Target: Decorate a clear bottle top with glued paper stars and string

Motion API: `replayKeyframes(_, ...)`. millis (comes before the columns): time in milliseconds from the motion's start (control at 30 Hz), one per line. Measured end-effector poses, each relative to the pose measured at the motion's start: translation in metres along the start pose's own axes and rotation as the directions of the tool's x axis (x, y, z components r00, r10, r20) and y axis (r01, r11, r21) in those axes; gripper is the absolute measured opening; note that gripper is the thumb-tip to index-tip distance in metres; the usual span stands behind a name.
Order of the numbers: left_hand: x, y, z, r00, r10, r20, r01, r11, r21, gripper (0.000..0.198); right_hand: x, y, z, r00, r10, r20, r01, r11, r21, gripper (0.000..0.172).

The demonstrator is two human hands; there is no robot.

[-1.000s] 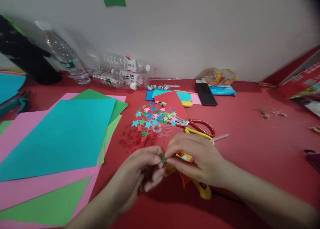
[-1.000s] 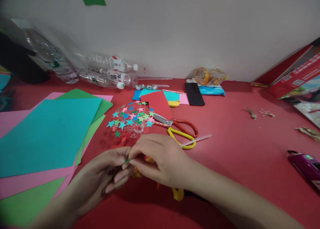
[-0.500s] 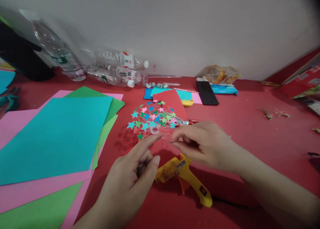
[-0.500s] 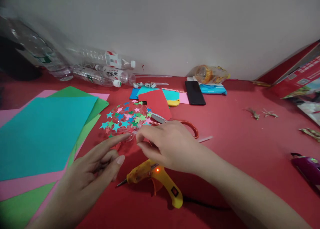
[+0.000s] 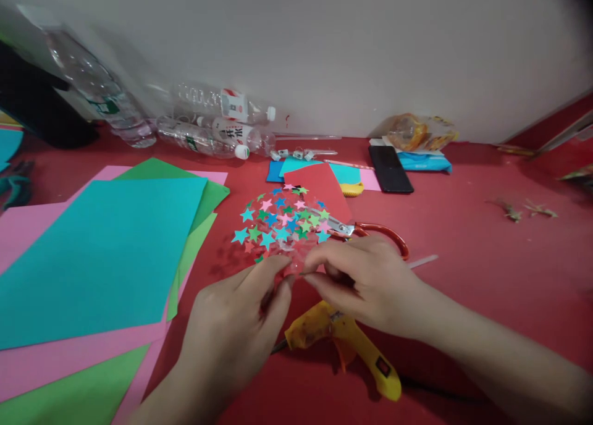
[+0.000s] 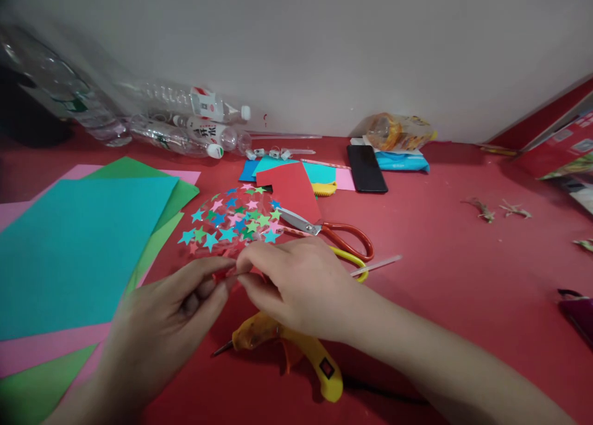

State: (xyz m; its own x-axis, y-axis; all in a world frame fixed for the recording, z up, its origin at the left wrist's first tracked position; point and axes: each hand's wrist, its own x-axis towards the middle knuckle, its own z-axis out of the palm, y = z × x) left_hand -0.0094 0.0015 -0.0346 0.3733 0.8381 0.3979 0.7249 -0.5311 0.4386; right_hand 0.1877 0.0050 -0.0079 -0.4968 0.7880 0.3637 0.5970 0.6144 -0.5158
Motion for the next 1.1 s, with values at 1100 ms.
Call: replayKeyframes(1100, -0.003, 0.009, 0.001, 0.998, -0.064, 0.031, 0.069, 0.964, -0.256, 0.019, -0.014, 0.010, 0.010, 0.939, -0.343, 0.003, 0.332, 0.907, -0.258, 0.024)
